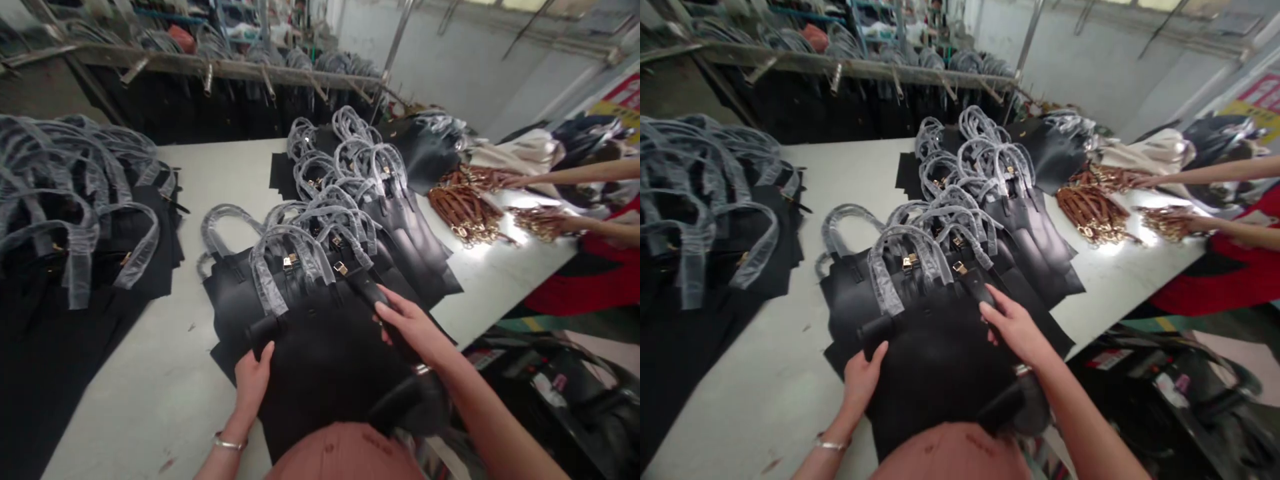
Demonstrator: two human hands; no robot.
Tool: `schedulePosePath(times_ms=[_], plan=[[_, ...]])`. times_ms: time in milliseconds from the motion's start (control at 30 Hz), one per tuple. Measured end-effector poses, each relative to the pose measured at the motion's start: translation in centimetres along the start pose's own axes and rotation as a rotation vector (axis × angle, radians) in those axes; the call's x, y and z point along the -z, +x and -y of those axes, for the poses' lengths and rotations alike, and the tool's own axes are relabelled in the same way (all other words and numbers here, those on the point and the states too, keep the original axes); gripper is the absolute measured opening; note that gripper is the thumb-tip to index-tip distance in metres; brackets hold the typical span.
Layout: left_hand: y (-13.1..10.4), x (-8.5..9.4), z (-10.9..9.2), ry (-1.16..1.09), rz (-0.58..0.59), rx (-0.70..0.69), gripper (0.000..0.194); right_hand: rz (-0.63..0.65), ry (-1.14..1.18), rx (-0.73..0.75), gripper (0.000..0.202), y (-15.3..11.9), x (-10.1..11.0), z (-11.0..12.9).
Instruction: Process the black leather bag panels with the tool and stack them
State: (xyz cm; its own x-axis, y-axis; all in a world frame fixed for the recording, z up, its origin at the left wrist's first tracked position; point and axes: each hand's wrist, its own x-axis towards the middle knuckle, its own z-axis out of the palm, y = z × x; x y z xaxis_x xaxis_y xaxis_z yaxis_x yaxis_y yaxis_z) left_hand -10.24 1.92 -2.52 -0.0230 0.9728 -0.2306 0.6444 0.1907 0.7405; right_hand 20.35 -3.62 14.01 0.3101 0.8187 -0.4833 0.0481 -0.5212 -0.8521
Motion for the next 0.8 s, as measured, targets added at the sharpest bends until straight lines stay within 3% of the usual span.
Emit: schedulePosePath(times_ms=[100, 167, 300, 400, 600, 800], plan=[[-0.2, -0.5, 0.4, 0.100, -0.103, 0.014, 0.049, -0.113, 0.008, -0.125, 0.070, -3.7, 5.1, -3.1], [-0.1, -0.7, 0.3, 0.147, -0.127, 0.025, 0.048, -0.164, 0.039, -0.199, 0.073, -6.5, 6.8, -6.0], [0.2, -0.8, 0.2, 0.195, -0.135, 0.022, 0.047, -0.166, 0.117, -0.365, 0.075, -10.6, 6.8, -11.7], [0.1, -1.1, 0.2, 0.260, -0.175, -0.030, 0.043, -0.165, 0.207, -0.409, 0.074, -11.7, 5.9, -14.6], [-0.5, -2.2, 0.9, 0.384, -0.245, -0.234, 0.039, -0.137, 0.365, -0.419, 0.066, -10.9, 5.8, -16.7], [-0.6, -2.3, 0.8, 0.486, -0.220, -0.370, 0.037, -0.109, 0.412, -0.385, 0.061, -9.9, 6.1, -16.4]])
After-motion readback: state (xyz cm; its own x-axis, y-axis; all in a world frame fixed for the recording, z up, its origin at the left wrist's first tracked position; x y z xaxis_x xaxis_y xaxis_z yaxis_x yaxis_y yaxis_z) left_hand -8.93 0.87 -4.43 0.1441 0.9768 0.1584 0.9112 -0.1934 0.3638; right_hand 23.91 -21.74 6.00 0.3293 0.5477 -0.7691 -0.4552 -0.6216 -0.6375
